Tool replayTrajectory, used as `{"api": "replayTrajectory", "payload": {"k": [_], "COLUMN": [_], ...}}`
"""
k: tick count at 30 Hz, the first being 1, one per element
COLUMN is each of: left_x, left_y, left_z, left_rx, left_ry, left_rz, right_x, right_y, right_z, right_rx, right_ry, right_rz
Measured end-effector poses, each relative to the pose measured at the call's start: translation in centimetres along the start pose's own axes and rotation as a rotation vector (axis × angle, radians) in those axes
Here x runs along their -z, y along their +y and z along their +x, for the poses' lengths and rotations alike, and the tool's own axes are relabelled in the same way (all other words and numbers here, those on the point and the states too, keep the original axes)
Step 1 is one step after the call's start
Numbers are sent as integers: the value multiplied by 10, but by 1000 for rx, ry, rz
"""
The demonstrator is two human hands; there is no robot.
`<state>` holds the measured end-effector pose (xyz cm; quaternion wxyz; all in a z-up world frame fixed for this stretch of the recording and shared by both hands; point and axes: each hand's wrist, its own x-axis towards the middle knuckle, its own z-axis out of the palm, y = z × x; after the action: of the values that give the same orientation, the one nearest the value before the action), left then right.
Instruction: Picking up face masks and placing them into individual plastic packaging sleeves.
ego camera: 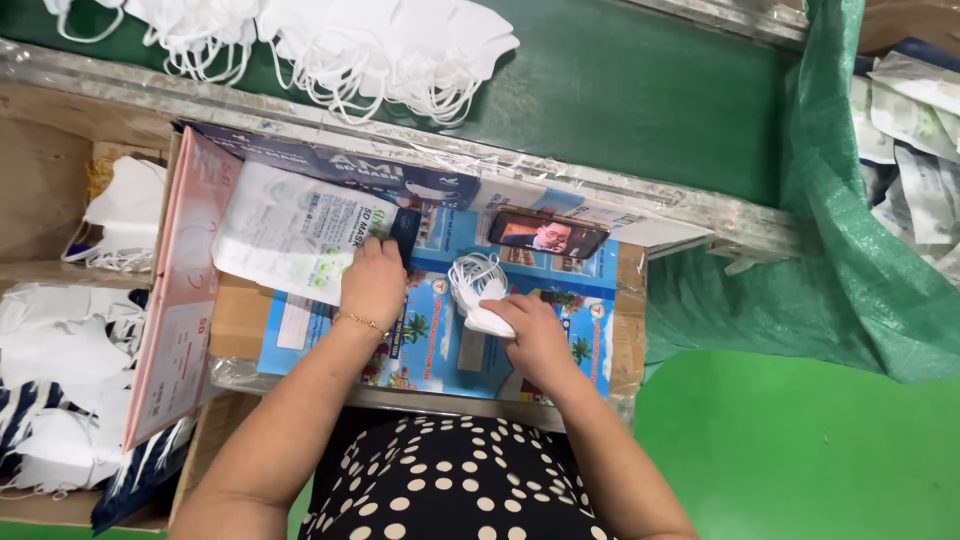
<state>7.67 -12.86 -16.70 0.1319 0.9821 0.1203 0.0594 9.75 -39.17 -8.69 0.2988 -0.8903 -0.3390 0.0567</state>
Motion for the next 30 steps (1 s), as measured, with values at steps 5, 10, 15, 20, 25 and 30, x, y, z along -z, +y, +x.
{"api": "replayTrajectory", "payload": {"k": [5,10,15,20,25,30], "left_x": [16,11,38,55,45,57], "left_y": [10,-6,24,44,50,46], "left_z": [2,2,-31,-44,-51,-38], "left_rx": [-4,65,7,-195,-266,233], "left_ry": [37,134,211,174,158,-286], "left_rz": [8,-184,-614,-1091,-827,-1303], "right_x": [5,-9,-31,-40,-36,-30], "right_y": [-19,-7,-12,-9,5,1], "right_z": [3,-15,-3,24,24,2], "right_rx": [144,-127,-97,-269,-371,-371], "right_ry": [75,-178,-71,239,210,-275], "right_rz": [-159,320,824,433,651,940]}}
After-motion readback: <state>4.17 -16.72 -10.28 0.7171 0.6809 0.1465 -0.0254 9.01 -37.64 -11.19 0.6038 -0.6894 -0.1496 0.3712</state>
